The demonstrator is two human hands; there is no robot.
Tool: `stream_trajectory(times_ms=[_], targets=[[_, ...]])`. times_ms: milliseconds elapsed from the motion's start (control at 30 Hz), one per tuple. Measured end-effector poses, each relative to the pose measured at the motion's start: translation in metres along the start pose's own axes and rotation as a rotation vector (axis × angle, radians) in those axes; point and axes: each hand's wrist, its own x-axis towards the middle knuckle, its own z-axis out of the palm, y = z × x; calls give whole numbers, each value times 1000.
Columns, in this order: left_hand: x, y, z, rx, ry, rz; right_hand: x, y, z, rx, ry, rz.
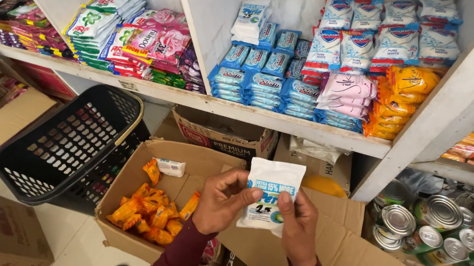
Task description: Stocking grocery store shelves with detergent and soap packets from a cardboard box.
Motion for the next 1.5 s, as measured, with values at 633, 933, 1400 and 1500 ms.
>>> stream_trajectory(times_ms=[633, 933, 1400, 1500], targets=[[4, -4, 8, 362, 222, 196, 6, -14, 2, -15, -107, 65], [-6, 19, 32, 744, 294, 379, 21, -1, 4, -135, 196, -90], [107, 56, -15, 1112, 317, 580, 188, -16, 48, -98, 86, -142], [137, 58, -27, 1151, 340, 430, 233, -23, 61, -60, 61, -99]])
